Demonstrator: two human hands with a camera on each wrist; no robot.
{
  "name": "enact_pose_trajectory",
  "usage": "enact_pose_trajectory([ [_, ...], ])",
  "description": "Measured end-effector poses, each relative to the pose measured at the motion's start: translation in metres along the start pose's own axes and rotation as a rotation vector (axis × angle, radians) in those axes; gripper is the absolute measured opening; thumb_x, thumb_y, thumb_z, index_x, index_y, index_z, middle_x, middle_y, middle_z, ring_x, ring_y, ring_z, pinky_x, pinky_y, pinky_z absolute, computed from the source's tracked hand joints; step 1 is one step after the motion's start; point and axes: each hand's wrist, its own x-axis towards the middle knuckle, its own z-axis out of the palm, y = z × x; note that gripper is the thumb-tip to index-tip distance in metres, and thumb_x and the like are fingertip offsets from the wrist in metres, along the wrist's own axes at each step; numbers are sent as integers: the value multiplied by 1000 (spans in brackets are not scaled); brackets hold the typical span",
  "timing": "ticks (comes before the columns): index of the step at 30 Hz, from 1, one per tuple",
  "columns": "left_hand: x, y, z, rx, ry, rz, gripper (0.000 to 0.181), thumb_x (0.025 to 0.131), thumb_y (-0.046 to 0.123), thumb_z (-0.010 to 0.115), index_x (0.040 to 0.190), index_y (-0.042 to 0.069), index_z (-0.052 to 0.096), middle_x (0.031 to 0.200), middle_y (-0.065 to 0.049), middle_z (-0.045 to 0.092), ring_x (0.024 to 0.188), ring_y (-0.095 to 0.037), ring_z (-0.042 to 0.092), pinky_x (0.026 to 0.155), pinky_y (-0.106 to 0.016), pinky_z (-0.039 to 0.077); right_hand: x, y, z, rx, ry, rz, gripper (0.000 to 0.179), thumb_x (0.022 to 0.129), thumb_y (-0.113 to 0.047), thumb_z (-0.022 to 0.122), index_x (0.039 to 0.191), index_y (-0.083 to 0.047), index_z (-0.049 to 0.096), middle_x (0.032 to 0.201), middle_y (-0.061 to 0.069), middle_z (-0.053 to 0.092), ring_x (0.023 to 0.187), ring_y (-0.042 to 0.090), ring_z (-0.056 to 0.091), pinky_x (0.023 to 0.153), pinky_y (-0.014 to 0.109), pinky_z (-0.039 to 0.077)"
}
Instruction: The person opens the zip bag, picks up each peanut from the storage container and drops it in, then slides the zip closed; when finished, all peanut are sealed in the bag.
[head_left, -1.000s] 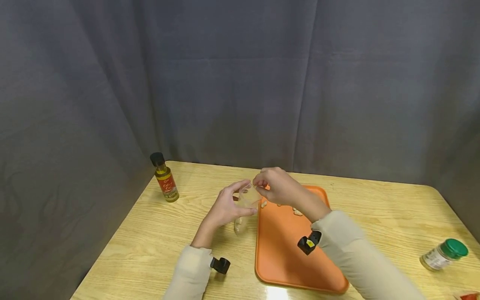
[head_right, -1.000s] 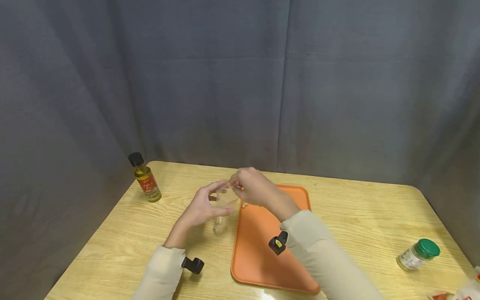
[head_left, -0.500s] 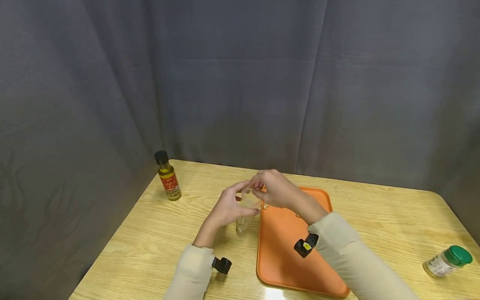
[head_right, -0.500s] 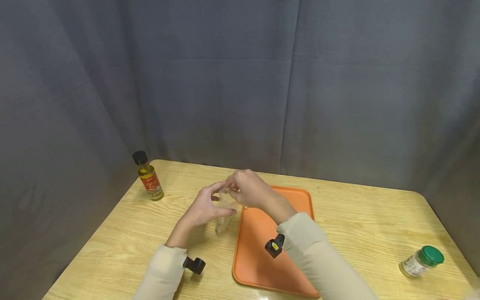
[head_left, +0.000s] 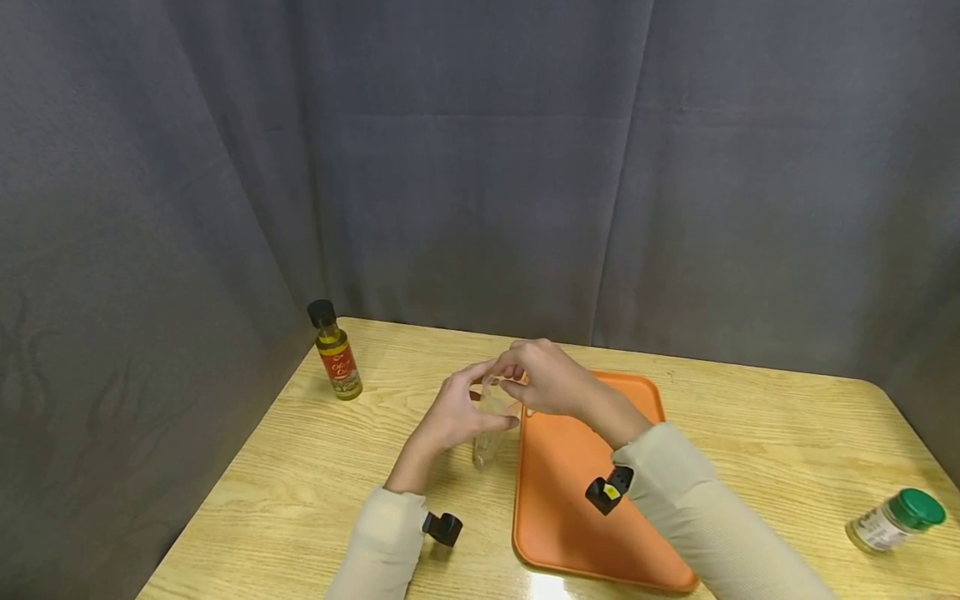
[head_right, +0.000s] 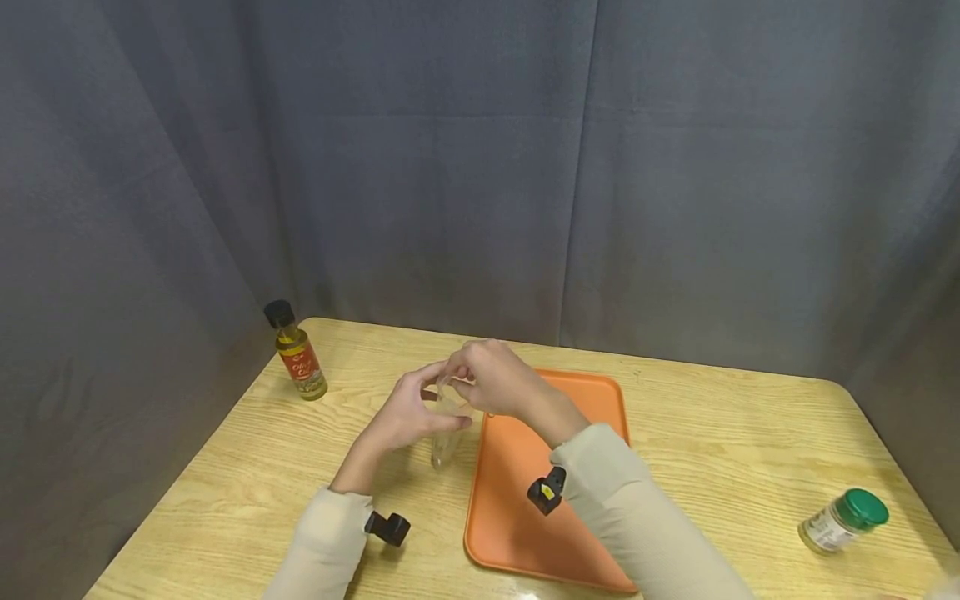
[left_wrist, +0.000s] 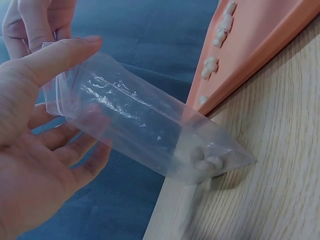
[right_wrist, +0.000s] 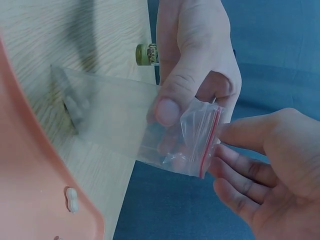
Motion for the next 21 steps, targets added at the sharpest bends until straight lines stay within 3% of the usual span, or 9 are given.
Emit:
enact_pose_trajectory([
  [5, -1, -2, 1, 19, 4, -4, 80, 75, 20, 88, 146, 14, 51, 139, -1, 56, 120, -22, 52, 94, -44, 48, -4, 1, -2, 16, 3, 8, 16, 85, 2, 73, 100, -2, 78, 88, 2, 69, 79, 14, 65, 72, 29, 56],
  [9, -2, -3, 1, 16, 0, -9, 80, 76, 19, 87, 147, 12, 49, 138, -6, 56, 120, -27, 52, 95, -46, 47, -12, 4, -10, 13, 8, 30, 15, 86, 0, 73, 100, -2, 77, 88, 3, 70, 78, 15, 65, 71, 35, 57],
  [15, -1, -3, -2, 6, 22, -39, 80, 75, 16, 88, 146, 12, 50, 137, -7, 58, 122, -24, 53, 96, -47, 46, -44, 29, -21, 8, -4, 146, 12, 88, -1, 72, 100, -2, 75, 87, 1, 68, 77, 14, 64, 68, 34, 55],
  [21, 0, -3, -3, -5, 19, -41, 80, 76, 16, 87, 146, 11, 49, 139, -7, 56, 124, -24, 52, 98, -47, 44, -81, 61, -15, -11, -19, 274, 12, 87, -1, 71, 98, 2, 74, 83, 0, 67, 75, 14, 61, 67, 35, 53],
])
